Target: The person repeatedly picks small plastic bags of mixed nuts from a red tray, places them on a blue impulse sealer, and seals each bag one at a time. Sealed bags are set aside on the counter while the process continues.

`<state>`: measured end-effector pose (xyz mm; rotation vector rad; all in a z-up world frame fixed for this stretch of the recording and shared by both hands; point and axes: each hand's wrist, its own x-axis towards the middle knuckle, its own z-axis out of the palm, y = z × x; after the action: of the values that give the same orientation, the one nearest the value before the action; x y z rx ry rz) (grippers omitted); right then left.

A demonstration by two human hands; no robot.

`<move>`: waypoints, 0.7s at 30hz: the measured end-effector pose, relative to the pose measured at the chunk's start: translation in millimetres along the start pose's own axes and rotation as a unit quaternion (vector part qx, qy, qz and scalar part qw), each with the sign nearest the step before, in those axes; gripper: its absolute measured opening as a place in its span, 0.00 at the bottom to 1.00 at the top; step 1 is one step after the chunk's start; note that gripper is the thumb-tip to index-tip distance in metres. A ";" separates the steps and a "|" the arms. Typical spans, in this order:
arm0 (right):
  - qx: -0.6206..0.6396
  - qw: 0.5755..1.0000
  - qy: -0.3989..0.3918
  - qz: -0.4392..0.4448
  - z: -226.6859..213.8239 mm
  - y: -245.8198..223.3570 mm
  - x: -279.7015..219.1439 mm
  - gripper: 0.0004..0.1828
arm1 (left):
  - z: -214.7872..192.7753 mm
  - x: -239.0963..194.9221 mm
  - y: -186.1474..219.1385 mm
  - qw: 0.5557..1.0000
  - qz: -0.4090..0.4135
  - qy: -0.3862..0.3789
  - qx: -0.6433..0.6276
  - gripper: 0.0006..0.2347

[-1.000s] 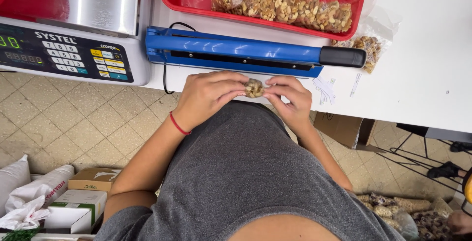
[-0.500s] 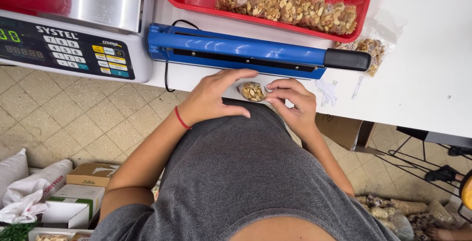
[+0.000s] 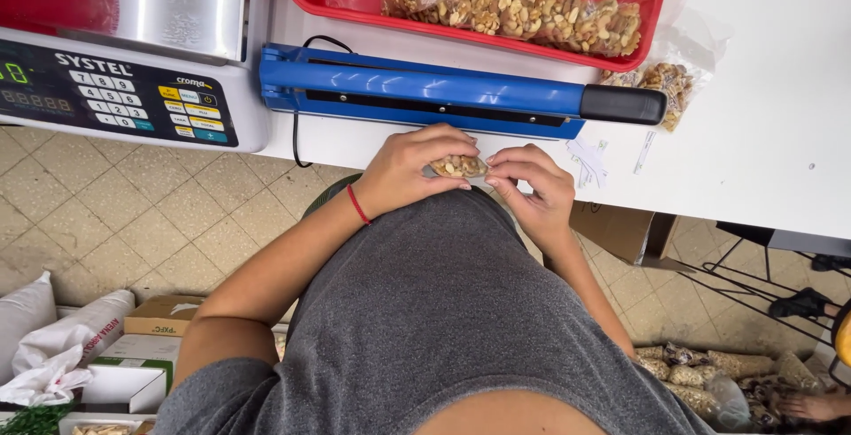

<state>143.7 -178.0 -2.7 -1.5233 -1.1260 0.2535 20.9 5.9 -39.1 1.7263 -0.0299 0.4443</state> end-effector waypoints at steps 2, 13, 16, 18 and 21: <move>0.003 1.000 0.004 -0.004 -0.5 2.0 0.8 0.02 | -2.2 0.9 5.7 1.000 0.005 -0.001 0.002 0.16; -0.009 0.999 -0.045 0.020 0.5 6.4 5.3 0.11 | 2.3 -3.6 4.7 0.995 0.038 0.078 -0.038 0.07; -0.017 0.999 -0.044 0.024 7.8 -1.3 13.4 0.06 | 2.0 -2.8 1.7 0.994 0.031 0.086 -0.064 0.06; -0.010 0.999 -0.036 0.028 8.8 -1.8 13.6 0.05 | 1.9 -2.7 4.1 0.994 0.026 0.087 -0.061 0.05; 0.008 0.999 -0.025 0.042 7.4 1.7 10.9 0.03 | -2.7 -5.3 3.1 0.993 0.018 0.088 -0.072 0.05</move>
<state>145.0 -164.8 -1.9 -1.5593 -1.0981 0.3583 14.5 6.7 -37.5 1.5428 0.0333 0.6050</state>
